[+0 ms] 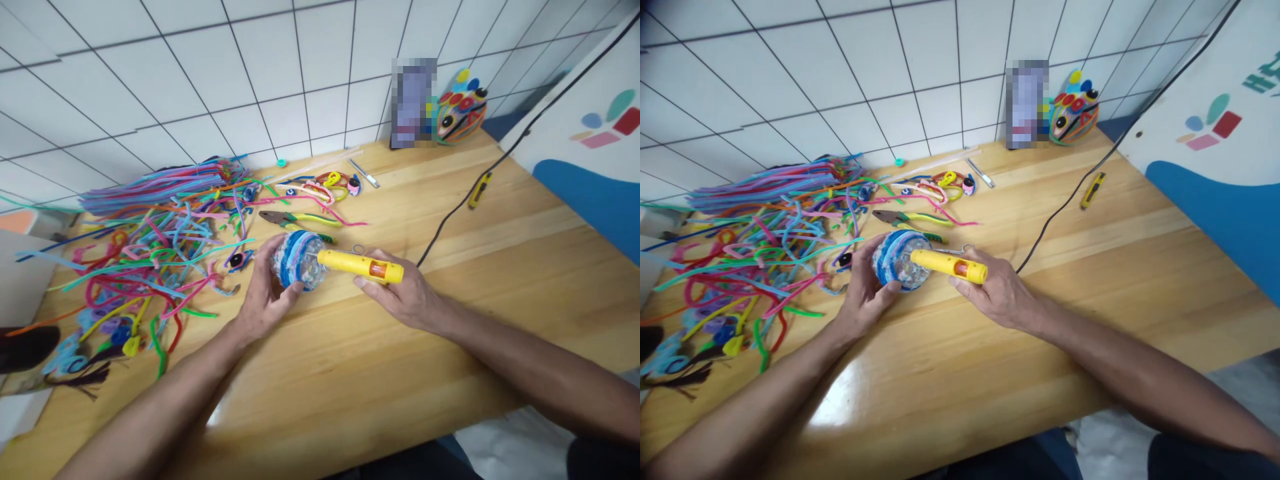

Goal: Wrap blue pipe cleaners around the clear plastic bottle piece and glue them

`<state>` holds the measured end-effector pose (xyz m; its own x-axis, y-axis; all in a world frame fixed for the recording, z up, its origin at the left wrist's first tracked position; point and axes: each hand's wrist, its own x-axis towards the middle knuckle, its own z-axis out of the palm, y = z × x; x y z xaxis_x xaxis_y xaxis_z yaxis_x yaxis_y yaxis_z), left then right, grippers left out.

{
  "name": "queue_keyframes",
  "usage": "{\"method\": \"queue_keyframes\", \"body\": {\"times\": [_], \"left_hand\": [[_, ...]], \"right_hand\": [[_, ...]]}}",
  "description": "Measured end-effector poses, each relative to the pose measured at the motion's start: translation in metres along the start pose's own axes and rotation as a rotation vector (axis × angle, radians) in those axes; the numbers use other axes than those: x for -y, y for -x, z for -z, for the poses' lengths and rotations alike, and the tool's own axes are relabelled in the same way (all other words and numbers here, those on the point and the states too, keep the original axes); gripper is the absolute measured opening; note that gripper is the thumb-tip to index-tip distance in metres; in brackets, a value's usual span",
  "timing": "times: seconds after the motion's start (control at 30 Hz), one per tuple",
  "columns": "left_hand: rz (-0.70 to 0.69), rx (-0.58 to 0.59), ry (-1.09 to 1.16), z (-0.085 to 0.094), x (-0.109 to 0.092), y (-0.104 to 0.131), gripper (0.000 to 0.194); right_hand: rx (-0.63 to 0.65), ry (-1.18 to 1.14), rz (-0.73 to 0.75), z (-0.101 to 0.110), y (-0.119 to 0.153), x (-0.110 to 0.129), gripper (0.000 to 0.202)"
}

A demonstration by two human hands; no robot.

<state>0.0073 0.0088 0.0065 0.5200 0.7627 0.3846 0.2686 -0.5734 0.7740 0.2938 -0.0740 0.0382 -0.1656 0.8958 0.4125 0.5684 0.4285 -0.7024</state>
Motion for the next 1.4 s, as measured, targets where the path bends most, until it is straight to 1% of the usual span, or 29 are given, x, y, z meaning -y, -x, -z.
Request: {"method": "queue_keyframes", "body": {"times": [0.13, 0.3, 0.5, 0.67, 0.77, 1.0, 1.13, 1.4], "left_hand": [[-0.011, 0.003, 0.004, 0.0003, 0.0002, 0.0, 0.077], [-0.022, 0.002, -0.014, 0.0005, 0.001, 0.0, 0.077], [-0.041, -0.009, -0.003, -0.0004, 0.0018, -0.0003, 0.076], [-0.06, -0.015, 0.006, -0.0006, 0.0036, -0.0003, 0.076], [-0.056, -0.011, 0.016, -0.0005, 0.0045, 0.0, 0.077], [-0.061, -0.026, 0.009, -0.0005, 0.0047, 0.0001, 0.077], [-0.068, -0.009, 0.0, 0.0004, 0.0042, -0.0001, 0.077], [-0.057, -0.002, 0.013, 0.0003, 0.0037, -0.0001, 0.077]], "right_hand": [[-0.001, -0.007, 0.016, 0.0005, -0.0004, 0.0024, 0.007], [-0.011, -0.01, -0.016, 0.0005, -0.0016, 0.0019, 0.015], [-0.008, -0.009, 0.027, -0.0004, -0.0005, 0.0017, 0.006], [-0.016, 0.005, 0.025, -0.0009, -0.0014, 0.0014, 0.011], [-0.008, -0.004, 0.038, -0.0007, -0.0016, 0.0015, 0.011], [-0.007, -0.033, 0.019, -0.0021, -0.0009, 0.0009, 0.013], [0.001, -0.032, 0.028, -0.0018, -0.0011, 0.0012, 0.014], [0.002, -0.043, 0.041, -0.002, -0.0002, 0.0007, 0.006]]}}
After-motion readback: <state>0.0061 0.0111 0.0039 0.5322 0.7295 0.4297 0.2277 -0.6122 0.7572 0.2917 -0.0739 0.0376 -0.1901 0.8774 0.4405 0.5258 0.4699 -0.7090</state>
